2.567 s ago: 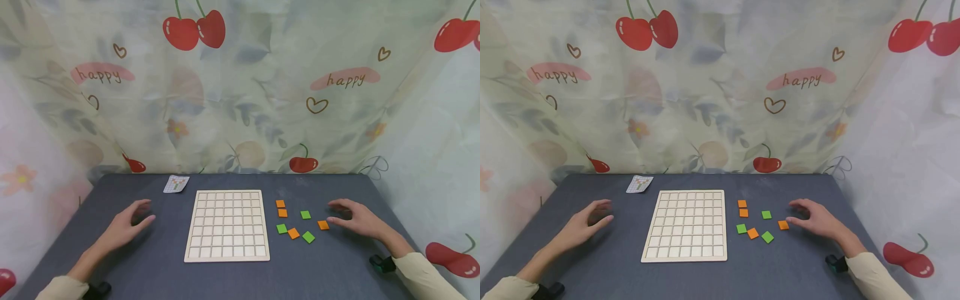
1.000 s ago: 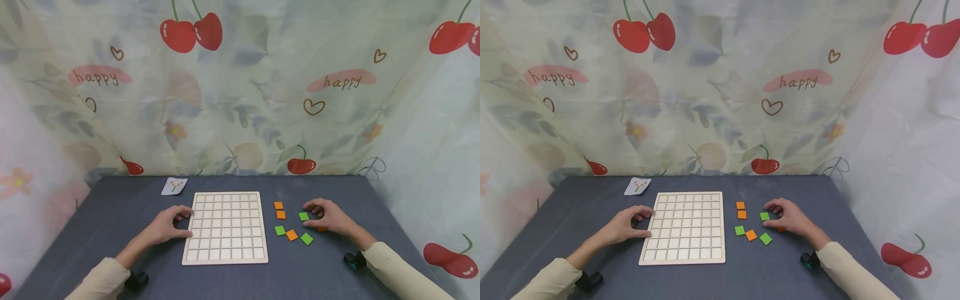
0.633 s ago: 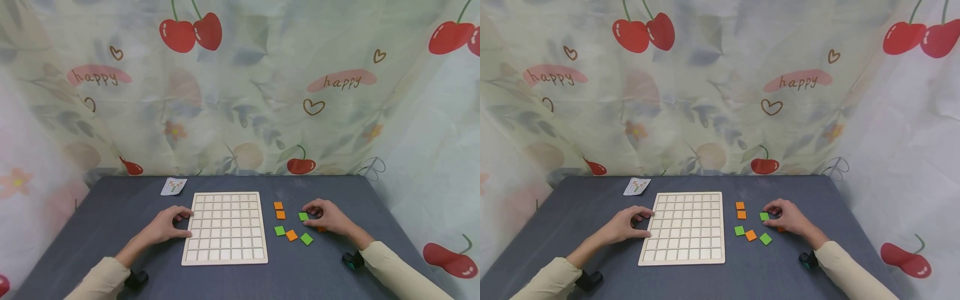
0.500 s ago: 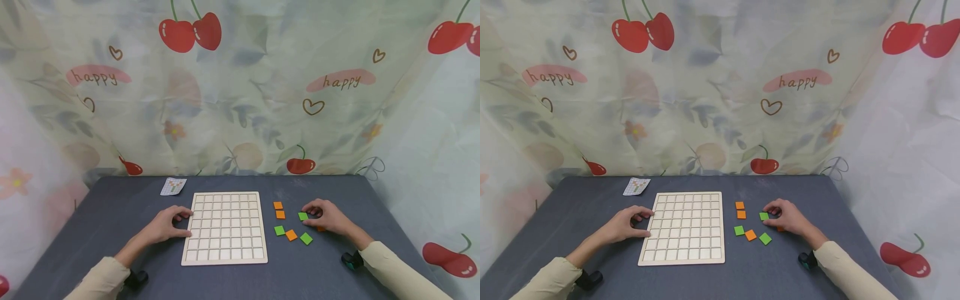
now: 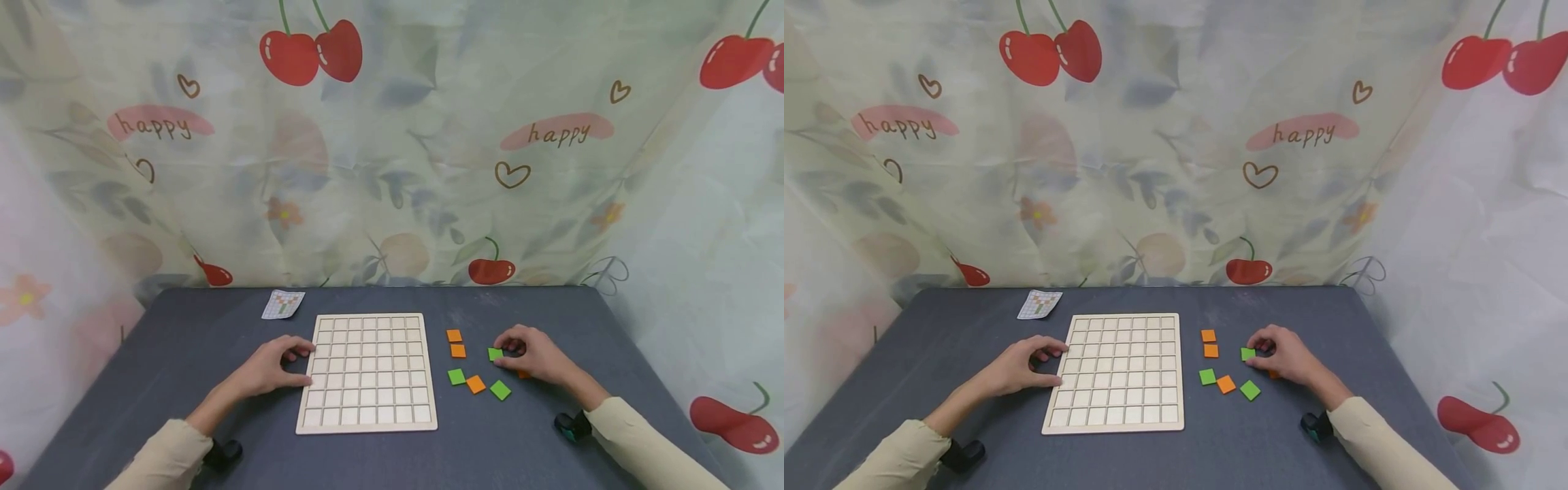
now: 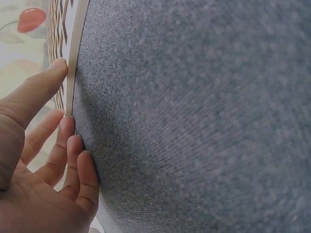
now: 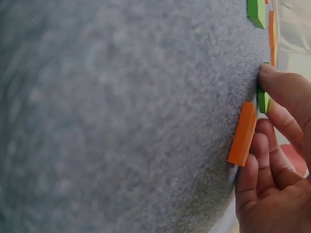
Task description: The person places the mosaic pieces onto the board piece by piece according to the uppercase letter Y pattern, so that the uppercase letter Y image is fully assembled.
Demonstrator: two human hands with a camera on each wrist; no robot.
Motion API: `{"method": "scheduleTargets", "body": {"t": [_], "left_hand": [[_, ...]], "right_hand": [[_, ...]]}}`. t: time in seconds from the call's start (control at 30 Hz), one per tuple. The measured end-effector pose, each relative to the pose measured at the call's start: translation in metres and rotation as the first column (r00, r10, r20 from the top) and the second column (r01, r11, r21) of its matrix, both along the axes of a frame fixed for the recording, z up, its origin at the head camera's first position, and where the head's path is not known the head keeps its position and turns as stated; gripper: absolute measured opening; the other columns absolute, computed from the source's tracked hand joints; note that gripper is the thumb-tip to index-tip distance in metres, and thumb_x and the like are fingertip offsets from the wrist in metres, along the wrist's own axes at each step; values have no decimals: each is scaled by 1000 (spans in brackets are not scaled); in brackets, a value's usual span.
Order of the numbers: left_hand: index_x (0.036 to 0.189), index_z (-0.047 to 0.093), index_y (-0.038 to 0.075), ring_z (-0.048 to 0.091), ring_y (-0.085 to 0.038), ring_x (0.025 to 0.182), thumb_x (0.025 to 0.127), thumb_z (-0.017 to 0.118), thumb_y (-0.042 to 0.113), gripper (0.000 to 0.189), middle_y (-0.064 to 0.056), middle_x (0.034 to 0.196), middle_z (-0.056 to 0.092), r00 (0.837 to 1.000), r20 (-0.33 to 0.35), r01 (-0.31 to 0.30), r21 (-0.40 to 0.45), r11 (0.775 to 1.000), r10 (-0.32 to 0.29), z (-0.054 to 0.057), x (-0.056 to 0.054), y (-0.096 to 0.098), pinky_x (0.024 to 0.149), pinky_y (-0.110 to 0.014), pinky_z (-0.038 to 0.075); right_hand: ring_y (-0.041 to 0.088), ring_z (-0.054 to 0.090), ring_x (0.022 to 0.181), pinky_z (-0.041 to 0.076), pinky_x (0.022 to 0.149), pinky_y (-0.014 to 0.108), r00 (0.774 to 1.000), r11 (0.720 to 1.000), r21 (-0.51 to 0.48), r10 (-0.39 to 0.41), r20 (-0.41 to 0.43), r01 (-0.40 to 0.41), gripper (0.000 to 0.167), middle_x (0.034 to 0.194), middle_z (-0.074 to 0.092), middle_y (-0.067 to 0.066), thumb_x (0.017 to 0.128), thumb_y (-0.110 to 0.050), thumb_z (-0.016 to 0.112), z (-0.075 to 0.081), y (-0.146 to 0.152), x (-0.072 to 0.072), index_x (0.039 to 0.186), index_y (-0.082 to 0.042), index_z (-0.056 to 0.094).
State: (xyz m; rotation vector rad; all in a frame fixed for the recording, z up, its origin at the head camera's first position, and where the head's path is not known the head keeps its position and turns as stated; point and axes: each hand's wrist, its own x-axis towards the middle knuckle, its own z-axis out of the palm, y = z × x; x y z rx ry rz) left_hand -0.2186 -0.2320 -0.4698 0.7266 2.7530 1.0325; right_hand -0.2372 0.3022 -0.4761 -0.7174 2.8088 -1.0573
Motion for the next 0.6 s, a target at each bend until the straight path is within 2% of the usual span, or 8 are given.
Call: {"method": "scheduleTargets", "body": {"t": [0.13, 0.23, 0.4, 0.6], "left_hand": [[127, 65, 5, 60, -26, 101, 82, 88, 27, 54, -7, 118, 62, 1000, 0, 14, -6, 1000, -14, 1, 0, 0, 88, -48, 49], [127, 65, 5, 60, -26, 101, 83, 88, 26, 54, -7, 118, 62, 1000, 5, 17, -5, 1000, -17, 1, 0, 0, 88, -48, 49], [127, 65, 6, 59, -26, 101, 83, 88, 26, 54, -6, 118, 62, 1000, 16, 11, -1, 1000, -11, 1, -1, 0, 88, -48, 48], [128, 65, 6, 59, -25, 101, 84, 87, 25, 53, -6, 117, 62, 1000, 16, 12, -12, 1000, -12, -2, -3, -2, 89, -47, 48]], "right_hand": [[20, 58, 83, 49, 72, 31, 1000, 1000, -6, -24, -12, 24, 22, 96, 63, -1, 88, -24, 83, 2, -1, 1, 104, -13, 74], [19, 59, 81, 49, 69, 31, 1000, 998, -57, -29, -5, 29, 21, 94, 65, -1, 89, -23, 82, 5, -1, 2, 105, -12, 73], [18, 61, 76, 49, 64, 30, 1000, 989, -147, -9, 26, 13, 23, 90, 66, 0, 89, -19, 82, 11, 0, 5, 107, -7, 72], [17, 63, 76, 51, 65, 29, 999, 982, -187, 33, 40, -25, 24, 91, 67, 2, 92, -16, 79, 12, -1, 9, 111, -5, 71]]}}
